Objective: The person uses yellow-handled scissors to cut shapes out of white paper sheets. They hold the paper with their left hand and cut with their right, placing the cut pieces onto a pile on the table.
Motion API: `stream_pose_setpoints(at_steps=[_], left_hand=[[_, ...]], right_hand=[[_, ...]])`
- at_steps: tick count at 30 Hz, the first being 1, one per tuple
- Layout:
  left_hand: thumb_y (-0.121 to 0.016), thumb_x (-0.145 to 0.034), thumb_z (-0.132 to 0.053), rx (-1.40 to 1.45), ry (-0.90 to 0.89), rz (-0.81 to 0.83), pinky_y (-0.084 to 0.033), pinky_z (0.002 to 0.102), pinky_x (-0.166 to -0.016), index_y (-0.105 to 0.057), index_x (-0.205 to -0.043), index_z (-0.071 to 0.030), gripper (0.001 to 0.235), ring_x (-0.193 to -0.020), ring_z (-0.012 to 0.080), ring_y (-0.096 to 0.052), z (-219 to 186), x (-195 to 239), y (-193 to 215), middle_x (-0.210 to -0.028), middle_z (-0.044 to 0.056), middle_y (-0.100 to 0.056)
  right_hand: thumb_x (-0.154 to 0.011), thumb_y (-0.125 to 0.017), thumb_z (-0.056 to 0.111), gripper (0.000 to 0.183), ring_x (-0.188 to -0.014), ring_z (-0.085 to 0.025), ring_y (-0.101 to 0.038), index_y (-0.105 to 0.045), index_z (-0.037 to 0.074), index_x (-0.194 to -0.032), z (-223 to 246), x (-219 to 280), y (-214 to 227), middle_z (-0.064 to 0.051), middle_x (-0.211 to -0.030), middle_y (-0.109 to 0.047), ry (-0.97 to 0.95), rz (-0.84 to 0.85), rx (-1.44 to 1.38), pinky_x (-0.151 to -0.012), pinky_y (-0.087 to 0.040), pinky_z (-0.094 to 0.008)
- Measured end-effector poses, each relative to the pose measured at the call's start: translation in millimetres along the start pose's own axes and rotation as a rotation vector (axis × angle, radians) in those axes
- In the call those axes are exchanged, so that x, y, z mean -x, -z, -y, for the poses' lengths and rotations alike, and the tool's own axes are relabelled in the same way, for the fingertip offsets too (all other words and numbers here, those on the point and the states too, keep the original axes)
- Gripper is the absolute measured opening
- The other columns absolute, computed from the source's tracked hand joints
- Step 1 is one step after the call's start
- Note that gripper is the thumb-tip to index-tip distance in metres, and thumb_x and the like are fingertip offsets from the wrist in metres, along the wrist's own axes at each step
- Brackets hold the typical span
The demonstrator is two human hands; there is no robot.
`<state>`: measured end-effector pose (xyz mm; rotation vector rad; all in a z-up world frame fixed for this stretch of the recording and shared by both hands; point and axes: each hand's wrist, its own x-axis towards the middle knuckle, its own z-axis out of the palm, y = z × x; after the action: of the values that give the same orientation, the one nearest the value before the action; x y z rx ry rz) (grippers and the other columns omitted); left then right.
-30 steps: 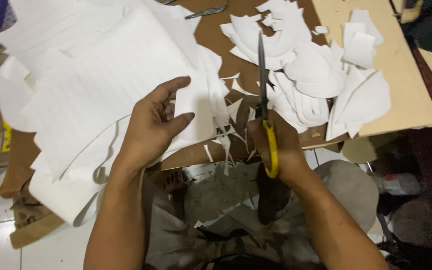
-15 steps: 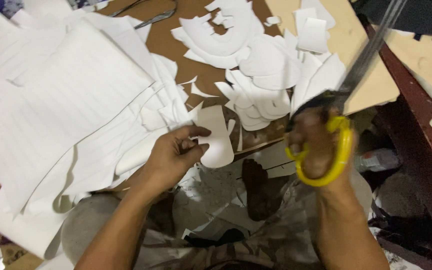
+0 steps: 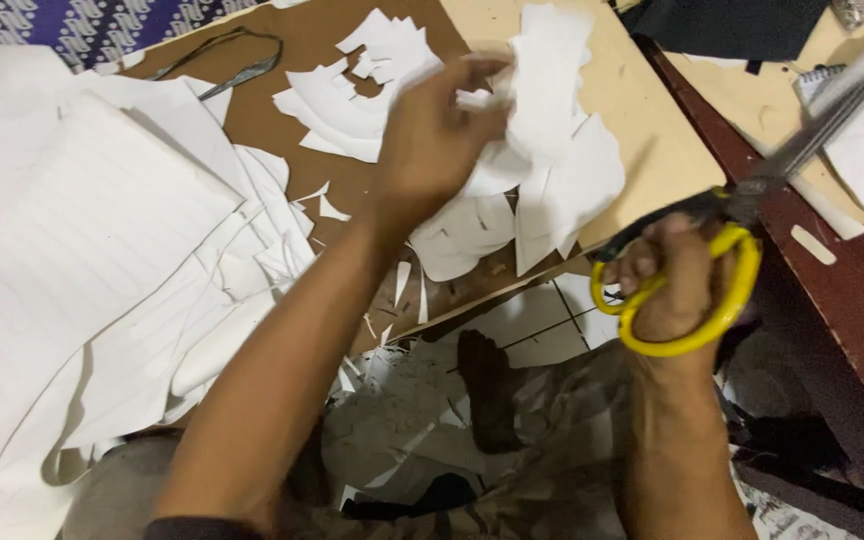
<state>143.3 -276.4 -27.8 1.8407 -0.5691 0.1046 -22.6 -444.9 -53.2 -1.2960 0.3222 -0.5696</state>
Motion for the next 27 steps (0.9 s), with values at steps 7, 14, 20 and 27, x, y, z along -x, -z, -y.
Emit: stream_pose_setpoints(at_steps=[7, 14, 20, 27], left_hand=[[-0.067, -0.092, -0.025, -0.213, 0.220, 0.171, -0.051, 0.049, -0.106, -0.065, -0.136, -0.012, 0.046, -0.125, 0.0358, -0.065, 62.2, 22.4, -7.4, -0.131, 0.016, -0.069], [-0.068, -0.094, -0.014, -0.317, 0.321, 0.233, -0.061, 0.049, -0.086, -0.070, -0.125, -0.008, 0.031, -0.105, 0.0397, -0.073, 31.6, 99.2, 56.8, -0.115, 0.018, -0.075], [-0.062, -0.091, -0.002, -0.259, 0.349, -0.031, -0.059, 0.042, -0.077, -0.069, -0.125, -0.003, 0.035, -0.092, 0.0338, -0.072, 48.3, 150.2, 145.7, -0.105, 0.020, -0.075], [-0.062, -0.095, 0.002, -0.057, 0.307, -0.495, -0.064, 0.032, -0.074, -0.059, -0.129, 0.010, 0.035, -0.084, 0.0194, -0.066, 63.5, 187.7, 218.1, -0.103, 0.018, -0.068]], right_hand=[[-0.100, -0.053, 0.016, 0.016, -0.050, -0.020, -0.060, -0.060, 0.003, -0.092, -4.4, 7.3, -13.3, -0.006, -0.059, -0.050, -0.131, 0.000, 0.228, -0.053, -0.056, -0.032], [-0.098, -0.061, 0.007, 0.012, -0.055, -0.018, -0.058, -0.063, -0.004, -0.098, -6.7, 19.4, -30.2, -0.009, -0.063, -0.055, -0.163, 0.126, 0.499, -0.057, -0.051, -0.030], [-0.096, -0.072, 0.015, 0.021, -0.055, -0.021, -0.059, -0.063, -0.004, -0.094, -28.8, 40.1, -62.8, -0.017, -0.058, -0.060, -0.006, 0.465, 0.668, -0.056, -0.048, -0.032], [-0.098, -0.072, 0.021, 0.021, -0.057, -0.019, -0.062, -0.071, 0.000, -0.103, -13.7, 66.8, -129.6, -0.012, -0.063, -0.066, 0.117, 0.622, 0.567, -0.058, -0.048, -0.029]])
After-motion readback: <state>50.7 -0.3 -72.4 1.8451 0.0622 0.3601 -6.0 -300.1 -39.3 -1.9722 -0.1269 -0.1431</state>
